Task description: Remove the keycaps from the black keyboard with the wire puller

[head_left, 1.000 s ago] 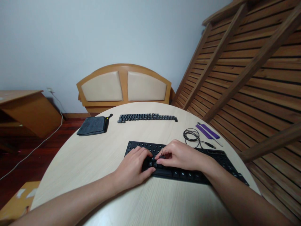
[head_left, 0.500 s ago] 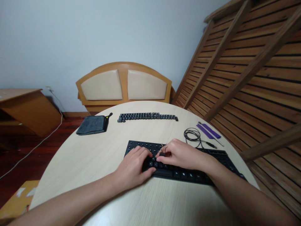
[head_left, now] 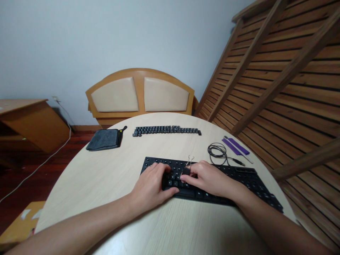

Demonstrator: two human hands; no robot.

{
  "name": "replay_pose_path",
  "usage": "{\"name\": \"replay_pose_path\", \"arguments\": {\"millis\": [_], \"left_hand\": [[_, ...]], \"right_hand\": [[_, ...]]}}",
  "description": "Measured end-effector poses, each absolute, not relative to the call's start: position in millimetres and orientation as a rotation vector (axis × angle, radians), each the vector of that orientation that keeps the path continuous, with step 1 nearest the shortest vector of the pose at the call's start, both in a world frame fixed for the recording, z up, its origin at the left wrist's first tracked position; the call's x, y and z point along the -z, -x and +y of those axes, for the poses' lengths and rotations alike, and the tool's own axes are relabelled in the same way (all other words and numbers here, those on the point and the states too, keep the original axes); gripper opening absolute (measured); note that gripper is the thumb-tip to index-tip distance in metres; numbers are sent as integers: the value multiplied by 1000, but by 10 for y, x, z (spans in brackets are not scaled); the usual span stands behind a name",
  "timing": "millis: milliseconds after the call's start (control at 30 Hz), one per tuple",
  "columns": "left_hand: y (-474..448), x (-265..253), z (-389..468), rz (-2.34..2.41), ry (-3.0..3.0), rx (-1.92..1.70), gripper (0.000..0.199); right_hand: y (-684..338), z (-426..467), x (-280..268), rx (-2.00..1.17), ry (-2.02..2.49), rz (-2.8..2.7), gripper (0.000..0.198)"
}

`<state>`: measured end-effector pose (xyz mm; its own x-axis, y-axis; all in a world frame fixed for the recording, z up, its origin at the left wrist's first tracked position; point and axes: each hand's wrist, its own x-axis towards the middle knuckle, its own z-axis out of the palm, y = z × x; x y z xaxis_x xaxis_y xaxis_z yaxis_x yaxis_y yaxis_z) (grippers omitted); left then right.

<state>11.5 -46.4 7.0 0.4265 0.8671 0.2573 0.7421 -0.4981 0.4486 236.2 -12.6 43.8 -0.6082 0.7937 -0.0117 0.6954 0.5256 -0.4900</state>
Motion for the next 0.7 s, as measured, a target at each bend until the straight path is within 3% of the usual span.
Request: {"name": "replay_pose_path", "arguments": {"millis": [133,300,500,700], "left_hand": [[-190,-98,-439,1451,-2472,-623,49],[-269,-114,-411,1479,-2538,-572,35],[-258,-83,-422,1427,-2523,-574,35],[-255,-95,-428,1306,-2471,-657,24]], "right_hand": [[-2343,-118,-438,-791,1225,-2501,33],[-2343,-85,-410,-884,1241,-2427,34],[-2359,-38,-330,-1165,1224,-2226,35],[-2341,-67,-310,-1130,1216,-2197,33]]}}
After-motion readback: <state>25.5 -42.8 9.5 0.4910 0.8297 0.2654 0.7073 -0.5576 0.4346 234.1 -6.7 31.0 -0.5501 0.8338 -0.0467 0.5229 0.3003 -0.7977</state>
